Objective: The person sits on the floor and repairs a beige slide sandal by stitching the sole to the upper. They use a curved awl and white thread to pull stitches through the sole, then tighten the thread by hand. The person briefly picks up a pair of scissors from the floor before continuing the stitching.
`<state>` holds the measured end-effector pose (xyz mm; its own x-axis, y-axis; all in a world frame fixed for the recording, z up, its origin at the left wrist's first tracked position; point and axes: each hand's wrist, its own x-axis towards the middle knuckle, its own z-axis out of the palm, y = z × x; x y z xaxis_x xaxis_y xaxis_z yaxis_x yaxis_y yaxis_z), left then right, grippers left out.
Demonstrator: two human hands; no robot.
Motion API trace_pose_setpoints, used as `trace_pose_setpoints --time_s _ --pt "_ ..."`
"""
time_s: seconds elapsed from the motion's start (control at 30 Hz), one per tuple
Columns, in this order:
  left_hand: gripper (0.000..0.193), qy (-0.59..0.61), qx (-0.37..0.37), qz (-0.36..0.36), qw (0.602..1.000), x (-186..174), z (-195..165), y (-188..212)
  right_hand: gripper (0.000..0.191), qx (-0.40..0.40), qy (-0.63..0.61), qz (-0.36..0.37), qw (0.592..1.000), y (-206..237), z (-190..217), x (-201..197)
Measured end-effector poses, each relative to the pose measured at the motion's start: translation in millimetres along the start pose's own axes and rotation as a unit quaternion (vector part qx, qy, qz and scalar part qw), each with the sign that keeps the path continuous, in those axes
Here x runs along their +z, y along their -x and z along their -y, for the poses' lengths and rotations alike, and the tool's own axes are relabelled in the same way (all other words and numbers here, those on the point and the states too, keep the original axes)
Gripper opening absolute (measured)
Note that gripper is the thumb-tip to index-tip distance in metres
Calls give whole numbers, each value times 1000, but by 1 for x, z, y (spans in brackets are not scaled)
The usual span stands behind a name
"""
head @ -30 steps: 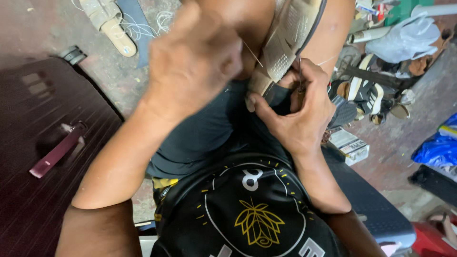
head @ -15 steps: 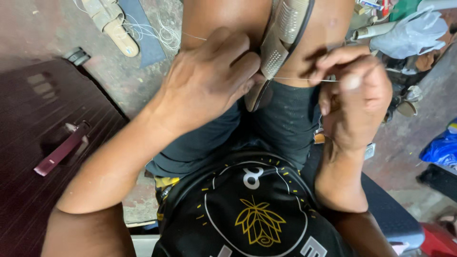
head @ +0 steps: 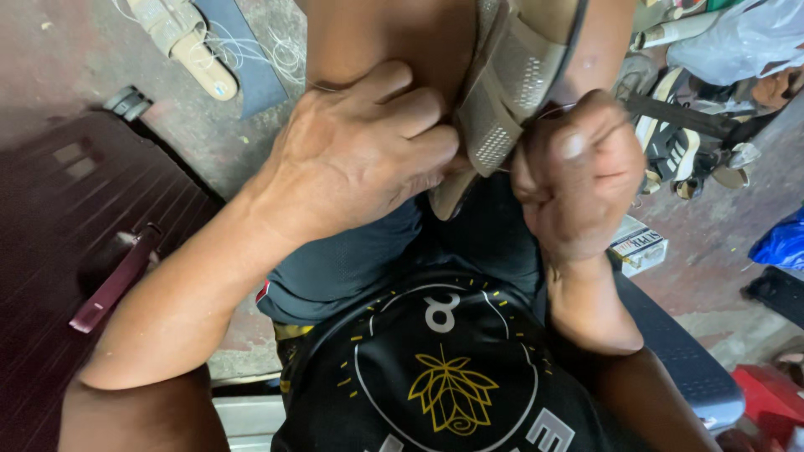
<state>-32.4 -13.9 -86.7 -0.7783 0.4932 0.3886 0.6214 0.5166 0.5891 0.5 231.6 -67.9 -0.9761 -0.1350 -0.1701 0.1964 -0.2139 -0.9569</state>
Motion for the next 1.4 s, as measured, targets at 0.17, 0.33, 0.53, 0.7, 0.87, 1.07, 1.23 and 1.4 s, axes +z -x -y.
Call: trace_pose_setpoints --time_s 0.17,0.33,0.53,0.7,0.87,1.07,1.23,1.4 --pt "25 18 -40 -28 999 1 -13 -13 26 -23 -37 -45 998 -13 10 8" --pt "30 38 -36 -76 996 14 -34 -28 17 -76 176 -113 975 -26 17 11" --pt "28 180 -135 -95 970 3 -51 -21 32 -101 296 -75 947 -17 20 -23" --pt "21 136 -259 -187 938 -8 -69 5 34 -79 221 -80 969 -9 15 -45" --pt "38 218 -329 -118 911 14 -100 22 35 -105 216 -81 967 -8 8 -52" --pt "63 270 -351 -25 896 34 -116 12 32 -105 210 -86 968 -3 12 -53" --pt "60 245 -341 12 907 40 -117 8 30 -137 190 -81 969 2 13 -58" --pt "55 304 -349 31 886 51 -130 2 22 -173 174 -84 966 11 16 -67"
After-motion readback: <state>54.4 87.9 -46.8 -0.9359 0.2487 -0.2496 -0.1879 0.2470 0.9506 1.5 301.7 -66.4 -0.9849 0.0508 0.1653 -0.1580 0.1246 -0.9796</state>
